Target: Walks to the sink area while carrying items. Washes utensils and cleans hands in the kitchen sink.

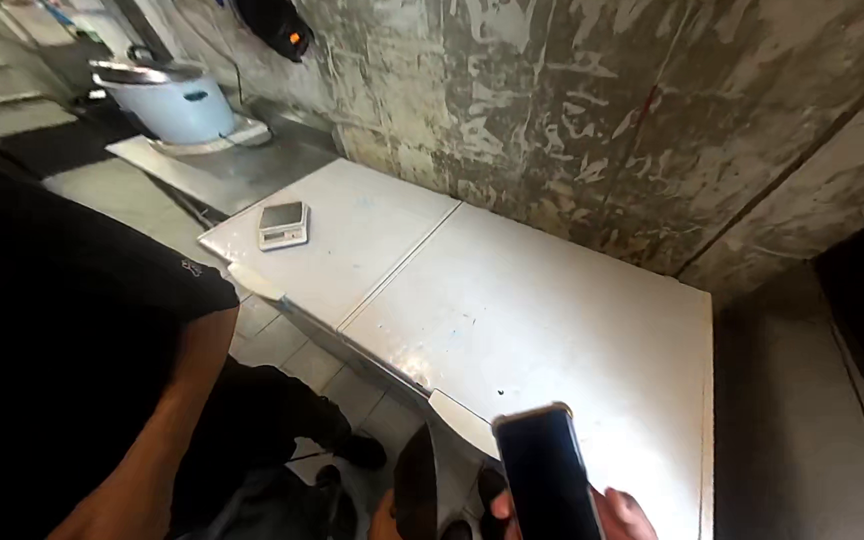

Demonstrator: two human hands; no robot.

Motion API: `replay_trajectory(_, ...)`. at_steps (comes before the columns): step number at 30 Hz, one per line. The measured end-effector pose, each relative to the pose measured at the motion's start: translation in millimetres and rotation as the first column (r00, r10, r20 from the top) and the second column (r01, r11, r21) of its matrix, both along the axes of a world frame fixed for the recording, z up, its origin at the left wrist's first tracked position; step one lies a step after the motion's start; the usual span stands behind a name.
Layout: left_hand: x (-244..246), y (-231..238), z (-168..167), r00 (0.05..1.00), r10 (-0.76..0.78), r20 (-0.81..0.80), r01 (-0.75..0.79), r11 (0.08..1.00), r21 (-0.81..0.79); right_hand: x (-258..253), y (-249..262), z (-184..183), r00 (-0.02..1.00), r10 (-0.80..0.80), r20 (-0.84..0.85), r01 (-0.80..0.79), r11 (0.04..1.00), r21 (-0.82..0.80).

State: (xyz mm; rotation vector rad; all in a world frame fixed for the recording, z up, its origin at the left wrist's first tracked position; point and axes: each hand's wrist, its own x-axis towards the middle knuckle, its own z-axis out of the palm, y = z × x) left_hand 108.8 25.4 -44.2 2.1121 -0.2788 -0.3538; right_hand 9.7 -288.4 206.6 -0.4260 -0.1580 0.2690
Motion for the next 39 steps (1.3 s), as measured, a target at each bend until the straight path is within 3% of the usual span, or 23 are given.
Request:
replay_trajectory(1, -3.1, -1.1, -34.4, 0.950, 0.055, 0.308, -0.004, 0.987, -0.162, 17.1, -8.6, -0.6, 0.998, 0.056, 0.029, -0.056, 0.998, 0.001)
replay_trajectory(2, -3.2, -9.3, 11.4, 0.999, 0.036, -0.038, -0.037, 0.999, -0.035, 35.1, -17.7, 0.5, 0.992, 0.113, 0.058, -0.114, 0.993, 0.005)
replay_trajectory(3, -0.7, -25.7, 40.1, 0.958, 0.145, -0.247, -0.137, 0.989, 0.051, 52.1, -26.7, 1.7, 0.982, 0.168, 0.087, -0.169, 0.986, 0.008)
replay_trajectory(4, -2.2, -40.4, 55.0, 0.916, 0.248, -0.315, -0.226, 0.968, 0.105, 66.6, -34.8, 4.0, 0.972, 0.209, 0.106, -0.211, 0.978, 0.000)
replay_trajectory(7, -13.9, -53.7, 39.9, 0.874, 0.391, -0.290, -0.351, 0.919, 0.181, 102.8, -54.8, 10.6, 0.947, 0.293, 0.129, -0.292, 0.956, -0.031)
replay_trajectory(11, -16.5, -73.2, 56.6, 0.819, 0.498, -0.284, -0.401, 0.852, 0.338, 135.0, -67.7, 8.5, 0.900, 0.403, 0.168, -0.411, 0.912, 0.015)
replay_trajectory(18, -9.0, -88.0, 35.8, 0.782, 0.613, -0.113, -0.592, 0.788, 0.169, 163.9, -79.4, 0.1, 0.856, 0.499, 0.135, -0.512, 0.853, 0.096)
replay_trajectory(24, -6.8, -43.3, 16.4, 0.800, 0.591, -0.106, -0.563, 0.799, 0.211, 178.8, -75.7, -8.5, 0.836, 0.524, 0.164, -0.542, 0.834, 0.098)
replay_trajectory(29, -6.3, -15.1, 11.6, 0.746, 0.657, -0.106, -0.650, 0.754, 0.093, 177.0, -53.9, -10.4, 0.856, 0.500, 0.131, -0.516, 0.845, 0.141)
replay_trajectory(33, -4.6, 7.1, 12.2, 0.667, 0.713, -0.215, -0.718, 0.692, 0.068, 185.8, -23.8, -8.7, 0.850, 0.510, 0.133, -0.525, 0.839, 0.142)
replay_trajectory(39, 2.4, 53.4, 11.9, 0.691, 0.685, -0.232, -0.707, 0.707, -0.017, 222.0, 52.8, 0.5, 0.804, 0.578, 0.139, -0.592, 0.801, 0.091)
